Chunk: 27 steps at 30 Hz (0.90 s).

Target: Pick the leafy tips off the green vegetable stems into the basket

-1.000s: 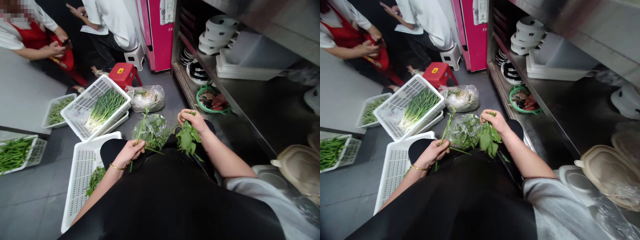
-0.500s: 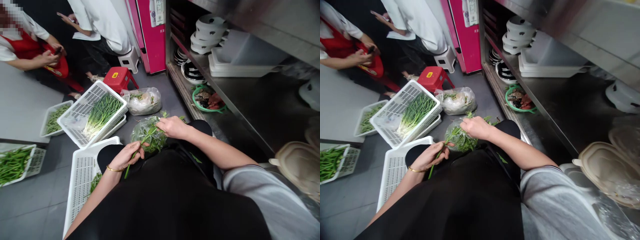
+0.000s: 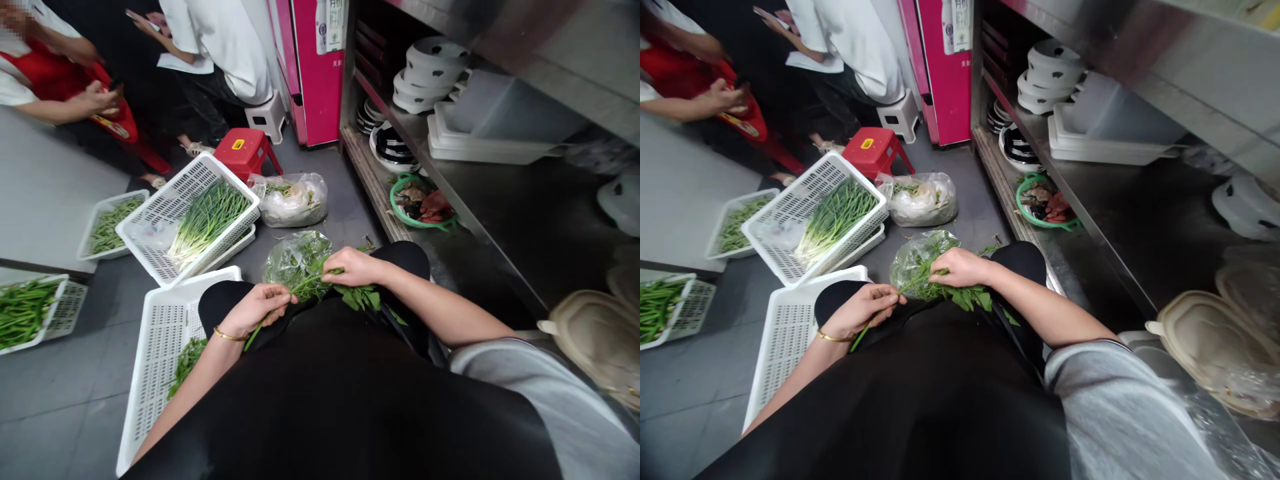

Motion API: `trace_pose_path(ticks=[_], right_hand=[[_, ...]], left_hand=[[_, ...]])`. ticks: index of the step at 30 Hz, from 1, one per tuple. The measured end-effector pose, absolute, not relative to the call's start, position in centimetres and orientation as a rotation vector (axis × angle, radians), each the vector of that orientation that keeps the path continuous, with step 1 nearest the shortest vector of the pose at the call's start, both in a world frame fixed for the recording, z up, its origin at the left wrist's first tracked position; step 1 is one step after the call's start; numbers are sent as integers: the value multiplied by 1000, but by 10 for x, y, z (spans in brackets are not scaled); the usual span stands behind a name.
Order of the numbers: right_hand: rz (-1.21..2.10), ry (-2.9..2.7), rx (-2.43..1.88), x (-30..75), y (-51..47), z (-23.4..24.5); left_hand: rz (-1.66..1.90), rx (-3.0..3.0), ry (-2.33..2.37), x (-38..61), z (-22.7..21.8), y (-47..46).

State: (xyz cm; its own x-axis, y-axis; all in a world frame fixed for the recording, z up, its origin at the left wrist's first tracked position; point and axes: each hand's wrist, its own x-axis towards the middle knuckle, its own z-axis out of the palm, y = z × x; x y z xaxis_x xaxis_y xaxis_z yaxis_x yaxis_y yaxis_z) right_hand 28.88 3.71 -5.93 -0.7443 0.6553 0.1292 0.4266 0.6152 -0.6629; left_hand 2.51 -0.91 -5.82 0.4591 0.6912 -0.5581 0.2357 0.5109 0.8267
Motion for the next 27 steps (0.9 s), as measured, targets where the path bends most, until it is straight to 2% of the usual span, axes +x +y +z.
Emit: trace_pose_path(ticks=[2,4,12,14,18,20,23,27], right_hand=[[1035,-2149,-929,298,37,-57],[1047,-1863,-1056,304,38,-51],[741,-1357,-1282,332,61,-23],[684,-1606,-1279,323,56,-20],[358,-2619,-1165,275,38,-32],[301,-2943,-1080,255,36,-44],[504,-2991,-902,244,40,-55],[1008,-2414,-687,256,41,-54]], left_hand=[[357,1085,1088,20,-59,-12],[391,1116,1132,14,-61,-14],[472,1222,1404,-14,-62,-13],[461,1278,1444,-16,-61,-13],[460,1379,1401,-11,-58,-14],[456,1384,1372,-8,-57,-15],[423,1395,1329,-7,-57,-19],[432,1291,1255,-11,-57,-23]])
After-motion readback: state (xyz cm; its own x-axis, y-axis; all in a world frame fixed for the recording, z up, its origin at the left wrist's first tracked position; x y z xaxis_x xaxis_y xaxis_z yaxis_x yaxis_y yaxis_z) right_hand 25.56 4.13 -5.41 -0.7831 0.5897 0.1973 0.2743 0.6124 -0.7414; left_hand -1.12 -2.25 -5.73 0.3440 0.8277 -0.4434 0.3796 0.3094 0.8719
